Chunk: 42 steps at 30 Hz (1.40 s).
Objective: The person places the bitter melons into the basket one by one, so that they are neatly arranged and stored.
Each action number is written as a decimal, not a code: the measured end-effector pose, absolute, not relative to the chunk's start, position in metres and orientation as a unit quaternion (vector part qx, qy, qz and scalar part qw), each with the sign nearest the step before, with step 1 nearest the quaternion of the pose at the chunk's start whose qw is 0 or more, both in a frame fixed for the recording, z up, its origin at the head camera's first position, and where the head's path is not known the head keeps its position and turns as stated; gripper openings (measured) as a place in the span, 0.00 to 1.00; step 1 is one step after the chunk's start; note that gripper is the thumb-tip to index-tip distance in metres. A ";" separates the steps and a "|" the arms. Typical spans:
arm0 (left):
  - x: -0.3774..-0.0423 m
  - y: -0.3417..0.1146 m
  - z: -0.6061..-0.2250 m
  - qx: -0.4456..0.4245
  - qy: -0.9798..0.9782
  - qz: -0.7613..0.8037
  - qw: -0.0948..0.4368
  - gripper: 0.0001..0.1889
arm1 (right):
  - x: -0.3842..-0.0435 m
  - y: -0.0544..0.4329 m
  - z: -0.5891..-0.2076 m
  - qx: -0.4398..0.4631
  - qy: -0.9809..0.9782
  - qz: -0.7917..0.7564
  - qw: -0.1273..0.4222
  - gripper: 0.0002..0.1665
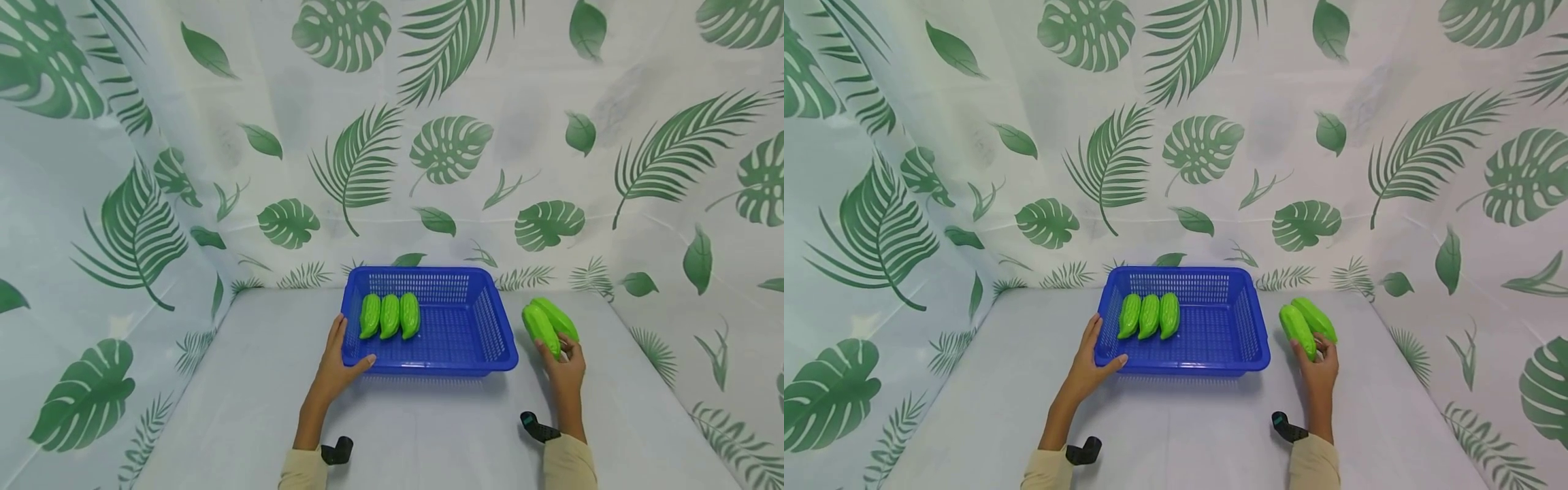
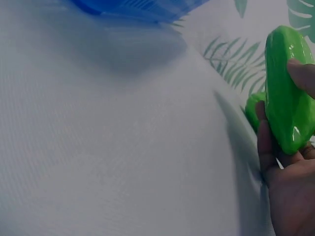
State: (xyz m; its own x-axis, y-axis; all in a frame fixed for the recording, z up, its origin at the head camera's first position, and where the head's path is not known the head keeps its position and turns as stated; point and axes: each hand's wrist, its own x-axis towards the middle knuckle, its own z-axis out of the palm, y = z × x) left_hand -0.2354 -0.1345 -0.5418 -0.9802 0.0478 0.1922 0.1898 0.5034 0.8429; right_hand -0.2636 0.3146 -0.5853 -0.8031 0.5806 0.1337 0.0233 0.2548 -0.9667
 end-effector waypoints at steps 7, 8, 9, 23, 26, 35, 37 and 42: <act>-0.236 -0.134 -0.540 -0.065 -0.866 -0.491 0.071 0.55 | -0.262 0.313 -0.570 -0.166 -0.606 0.757 0.177 0.38; -0.236 -0.134 -0.540 -0.065 -0.866 -0.491 0.070 0.55 | -0.261 0.313 -0.568 -0.158 -0.575 0.786 0.166 0.36; -0.235 -0.134 -0.540 -0.063 -0.866 -0.490 0.069 0.55 | -0.261 0.314 -0.565 -0.153 -0.543 0.811 0.154 0.35; -0.237 -0.135 -0.541 -0.067 -0.868 -0.488 0.071 0.55 | -0.256 0.304 -0.539 -0.071 -0.506 0.858 0.041 0.32; -0.236 -0.134 -0.542 -0.066 -0.868 -0.488 0.066 0.55 | -0.254 0.301 -0.538 -0.054 -0.519 0.853 0.032 0.30; -0.237 -0.135 -0.541 -0.069 -0.867 -0.488 0.069 0.55 | -0.261 0.293 -0.514 0.050 -0.541 0.839 0.025 0.27; -0.236 -0.135 -0.541 -0.070 -0.867 -0.489 0.072 0.55 | -0.262 0.289 -0.507 0.052 -0.544 0.837 0.030 0.26; -0.236 -0.134 -0.542 -0.070 -0.866 -0.490 0.072 0.55 | -0.263 0.281 -0.489 0.016 -0.551 0.832 0.062 0.18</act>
State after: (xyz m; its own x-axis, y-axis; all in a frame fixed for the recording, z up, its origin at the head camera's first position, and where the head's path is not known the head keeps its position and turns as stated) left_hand -0.2362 -0.1339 -0.5421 -0.9799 0.0505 0.1930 0.1913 0.5109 0.8381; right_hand -0.2631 0.2812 -0.4891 -0.9918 0.0854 0.0952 -0.1210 -0.3847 -0.9151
